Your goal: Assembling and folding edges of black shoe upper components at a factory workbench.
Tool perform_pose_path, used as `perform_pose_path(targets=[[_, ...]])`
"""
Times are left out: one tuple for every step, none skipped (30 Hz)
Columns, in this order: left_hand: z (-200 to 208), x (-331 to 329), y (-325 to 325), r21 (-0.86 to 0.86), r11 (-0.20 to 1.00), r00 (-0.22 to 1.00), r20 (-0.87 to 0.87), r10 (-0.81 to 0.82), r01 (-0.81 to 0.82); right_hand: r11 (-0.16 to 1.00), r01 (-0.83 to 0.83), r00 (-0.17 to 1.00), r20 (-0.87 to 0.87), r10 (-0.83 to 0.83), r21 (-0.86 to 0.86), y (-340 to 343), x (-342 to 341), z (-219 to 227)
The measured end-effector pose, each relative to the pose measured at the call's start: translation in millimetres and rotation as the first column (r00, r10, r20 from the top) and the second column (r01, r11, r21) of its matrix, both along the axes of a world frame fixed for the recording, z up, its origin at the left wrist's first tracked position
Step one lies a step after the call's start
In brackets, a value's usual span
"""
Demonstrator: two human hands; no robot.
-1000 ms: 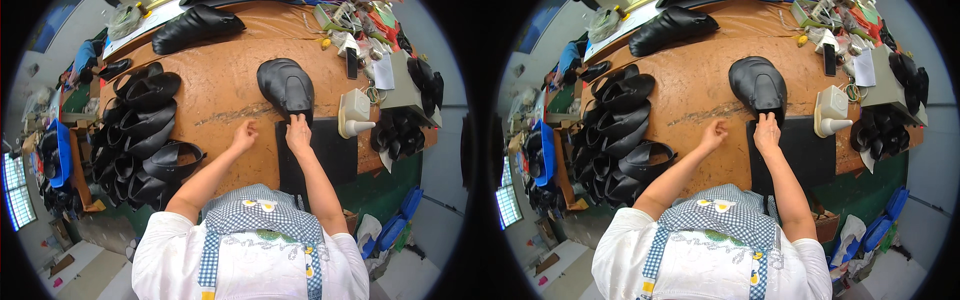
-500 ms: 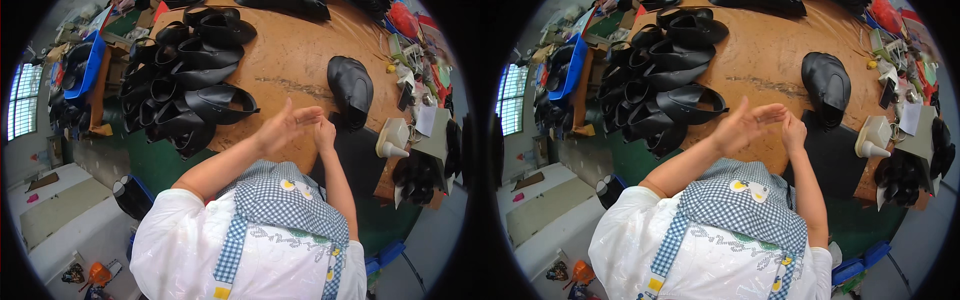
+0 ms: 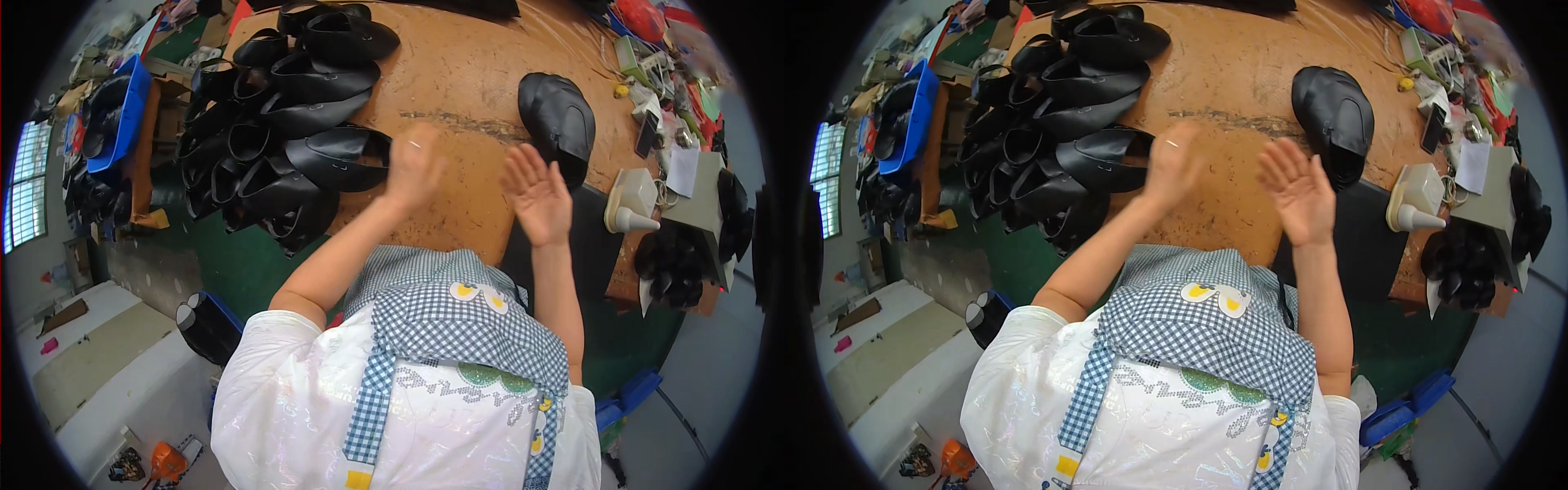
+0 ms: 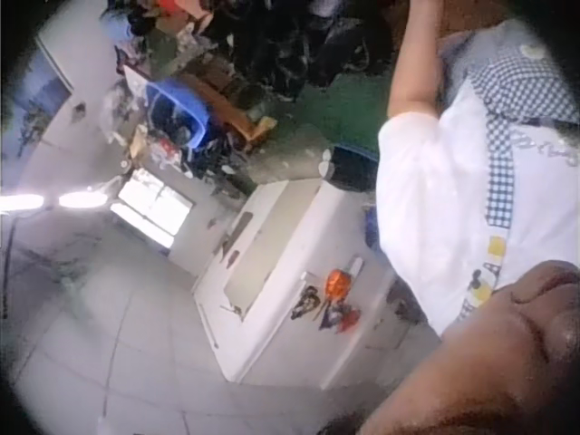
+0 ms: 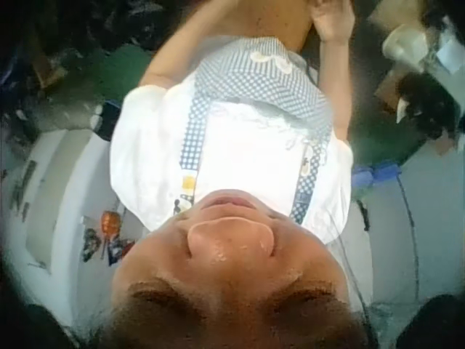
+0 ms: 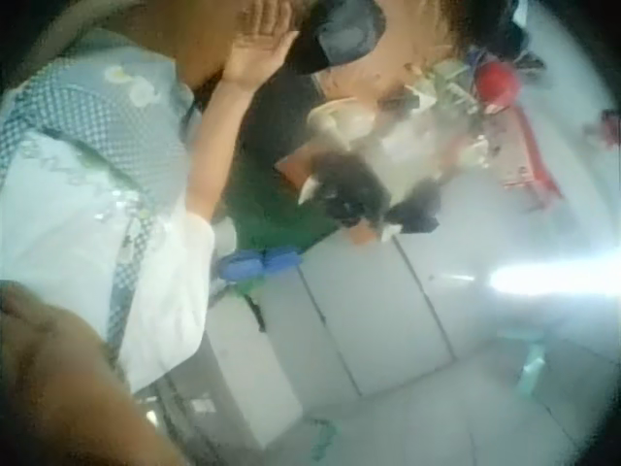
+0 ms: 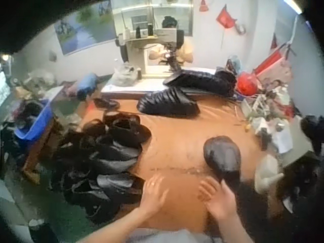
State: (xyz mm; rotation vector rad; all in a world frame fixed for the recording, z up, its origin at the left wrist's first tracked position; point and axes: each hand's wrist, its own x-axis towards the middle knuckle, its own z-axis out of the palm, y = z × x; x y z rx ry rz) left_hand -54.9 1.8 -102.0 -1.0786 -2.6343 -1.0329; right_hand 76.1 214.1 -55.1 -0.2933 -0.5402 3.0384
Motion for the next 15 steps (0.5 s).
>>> perform_pose_path(targets=[[-5, -15, -8, -0.028, 0.992, 0.985, 0.110, 0.129, -0.127, 0.987, 0.100, 0.985, 0.130, -0.115, 0.122, 7, 8, 13], [-8, -33, -13, -0.229, 0.947, 0.968, 0.056, 0.243, -0.224, 0.972, 0.141, 0.973, 0.155, -0.171, 0.187, 15, 18, 13], [-9, -46, -19, -0.416, 0.850, 0.938, -0.023, 0.346, -0.324, 0.953, 0.173, 0.959, 0.177, -0.220, 0.249, 19, 26, 12], [-3, -52, -20, -0.517, 0.793, 0.923, 0.016, 0.386, -0.323, 0.949, 0.184, 0.955, 0.184, -0.234, 0.256, 19, 37, 3], [1, -57, -18, -0.611, 0.726, 0.901, 0.047, 0.430, -0.315, 0.948, 0.153, 0.934, 0.272, -0.231, 0.280, 20, 47, -9], [-2, -61, -14, -0.710, 0.671, 0.900, 0.124, 0.417, -0.214, 0.947, 0.119, 0.906, 0.357, -0.227, 0.300, 22, 57, -18], [-11, -62, -13, -0.709, 0.673, 0.902, 0.124, 0.414, -0.211, 0.948, 0.116, 0.840, 0.480, -0.253, 0.298, 5, 57, -14], [-23, -61, -10, -0.778, 0.617, 0.920, 0.149, 0.363, -0.118, 0.953, 0.058, 0.824, 0.524, -0.213, 0.296, -6, 64, -21], [-33, -62, -8, -0.836, 0.549, 0.933, 0.176, 0.314, -0.027, 0.957, -0.001, 0.805, 0.567, -0.171, 0.290, -15, 69, -28], [-36, -63, -4, -0.830, 0.558, 0.906, 0.246, 0.345, 0.013, 0.957, 0.004, 0.804, 0.569, -0.175, 0.289, -23, 71, -27], [-43, -62, -4, -0.831, 0.557, 0.908, 0.246, 0.340, 0.016, 0.941, -0.081, 0.811, 0.570, -0.130, 0.329, -30, 72, -26], [-52, -60, -5, -0.794, 0.608, 0.902, 0.280, 0.328, 0.025, 0.915, -0.164, 0.815, 0.573, -0.084, 0.367, -35, 72, -25], [-56, -60, -3, -0.750, 0.660, 0.896, 0.315, 0.312, 0.034, 0.916, -0.158, 0.815, 0.573, -0.090, 0.370, -35, 71, -20], [-34, -50, 2, -0.685, 0.728, 0.877, 0.368, 0.309, 0.031, 0.866, -0.189, 0.832, 0.544, -0.109, 0.463, -32, 68, -13], [-2, -40, 5, -0.648, 0.758, 0.871, 0.411, 0.269, 0.071, 0.806, -0.218, 0.851, 0.511, -0.119, 0.551, -30, 64, -4]])
